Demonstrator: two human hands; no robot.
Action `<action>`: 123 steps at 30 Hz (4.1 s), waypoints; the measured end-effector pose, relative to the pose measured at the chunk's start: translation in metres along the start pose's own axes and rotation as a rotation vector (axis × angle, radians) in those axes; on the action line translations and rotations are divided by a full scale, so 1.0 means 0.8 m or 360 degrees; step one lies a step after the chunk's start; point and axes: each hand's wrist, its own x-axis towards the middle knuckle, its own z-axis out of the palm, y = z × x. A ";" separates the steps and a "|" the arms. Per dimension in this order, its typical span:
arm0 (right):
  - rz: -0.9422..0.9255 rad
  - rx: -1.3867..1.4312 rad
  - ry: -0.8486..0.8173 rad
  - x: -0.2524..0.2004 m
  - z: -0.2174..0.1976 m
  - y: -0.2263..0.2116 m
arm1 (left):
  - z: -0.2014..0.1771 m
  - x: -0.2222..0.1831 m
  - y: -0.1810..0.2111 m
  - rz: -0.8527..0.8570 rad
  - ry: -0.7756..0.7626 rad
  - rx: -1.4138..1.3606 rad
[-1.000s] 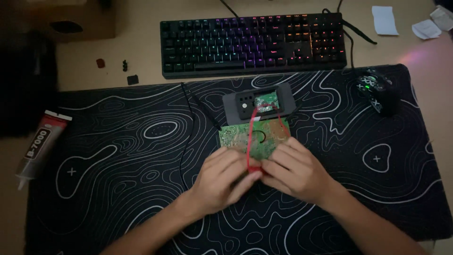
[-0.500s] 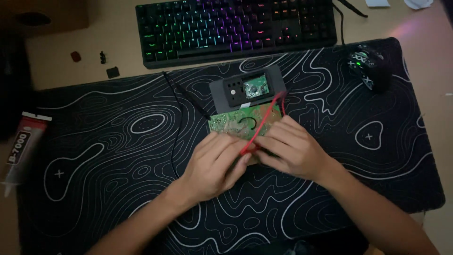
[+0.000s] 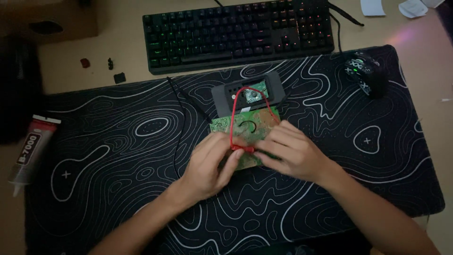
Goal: Testing points on a circuit board using a multimeter probe
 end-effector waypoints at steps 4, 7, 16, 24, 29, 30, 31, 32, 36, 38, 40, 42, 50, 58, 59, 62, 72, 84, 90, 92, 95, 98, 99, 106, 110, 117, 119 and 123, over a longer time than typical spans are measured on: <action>0.0016 0.0003 0.0008 0.003 0.004 -0.007 | 0.002 -0.005 0.000 -0.0070 0.0027 -0.0085; 0.0031 0.0025 0.0001 0.000 0.004 -0.005 | 0.002 -0.005 -0.005 -0.0109 0.0068 -0.0068; 0.0023 0.0075 -0.0017 0.007 -0.004 -0.009 | 0.000 -0.003 -0.004 -0.0004 0.0013 -0.0144; 0.0141 0.0122 -0.0030 -0.038 0.009 0.022 | 0.001 -0.018 -0.012 -0.0084 0.0050 -0.0153; 0.0359 0.0017 0.0027 -0.038 -0.022 0.050 | -0.004 -0.024 -0.024 -0.0137 0.0013 -0.0156; 0.0472 -0.0053 0.0080 -0.053 -0.025 0.066 | -0.004 -0.024 -0.024 -0.0125 0.0067 -0.0116; 0.0584 -0.0124 0.0134 -0.068 -0.027 0.081 | -0.004 -0.024 -0.024 -0.0113 0.0122 -0.0075; 0.0582 -0.0125 0.0135 -0.058 -0.037 0.077 | -0.006 -0.021 -0.023 -0.0111 0.0122 -0.0075; 0.1088 -0.0084 -0.0041 -0.030 -0.055 0.065 | -0.015 -0.015 -0.024 -0.0126 0.0190 -0.0066; 0.1157 -0.0065 -0.0125 -0.025 -0.053 0.063 | -0.017 -0.014 -0.025 -0.0129 0.0181 -0.0069; 0.1190 0.0038 -0.0262 -0.020 -0.048 0.063 | -0.016 -0.015 -0.026 -0.0131 0.0188 -0.0017; 0.1196 0.0054 -0.0279 -0.032 -0.044 0.074 | -0.015 -0.017 -0.029 -0.0146 0.0193 -0.0049; 0.1189 0.0114 -0.0297 -0.040 -0.043 0.084 | -0.011 -0.017 -0.027 -0.0209 0.0219 -0.0152; 0.1173 0.0153 -0.0309 -0.036 -0.043 0.080 | -0.013 -0.014 -0.025 -0.0240 0.0205 -0.0094; 0.1172 0.0154 -0.0312 -0.035 -0.043 0.080 | -0.012 -0.016 -0.029 -0.0242 0.0207 -0.0093; 0.1167 0.0132 -0.0344 -0.037 -0.044 0.081 | -0.012 -0.018 -0.034 -0.0245 0.0234 -0.0072; 0.1176 0.0138 -0.0334 -0.043 -0.044 0.085 | -0.017 -0.018 -0.036 -0.0269 0.0241 -0.0149; 0.1213 0.0129 -0.0378 -0.046 -0.044 0.090 | -0.019 -0.011 -0.030 -0.0252 0.0252 -0.0209; 0.1257 0.0128 -0.0399 -0.036 -0.045 0.082 | -0.018 -0.014 -0.030 -0.0308 0.0184 -0.0250; 0.1258 0.0090 -0.0399 -0.042 -0.045 0.086 | -0.016 -0.014 -0.028 -0.0325 0.0208 -0.0285; 0.1231 0.0091 -0.0427 -0.039 -0.047 0.085 | -0.017 -0.009 -0.025 -0.0276 0.0201 -0.0281; 0.1239 0.0105 -0.0417 -0.040 -0.047 0.084 | -0.019 -0.009 -0.024 -0.0254 0.0201 -0.0279; 0.1234 0.0100 -0.0426 -0.041 -0.046 0.085 | -0.020 -0.009 -0.023 -0.0255 0.0184 -0.0281; 0.1250 0.0093 -0.0409 -0.037 -0.047 0.082 | -0.017 -0.007 -0.021 -0.0258 0.0169 -0.0280; 0.1236 0.0080 -0.0433 -0.031 -0.048 0.077 | -0.017 -0.011 -0.027 -0.0279 0.0163 -0.0248; 0.1294 0.0116 -0.0421 -0.039 -0.048 0.080 | -0.016 -0.011 -0.034 -0.0297 0.0235 -0.0264; 0.1325 0.0118 -0.0414 -0.037 -0.049 0.078 | -0.017 -0.011 -0.036 -0.0307 0.0233 -0.0260; 0.1344 0.0172 -0.0428 -0.030 -0.049 0.073 | -0.016 -0.020 -0.035 -0.0334 0.0205 -0.0256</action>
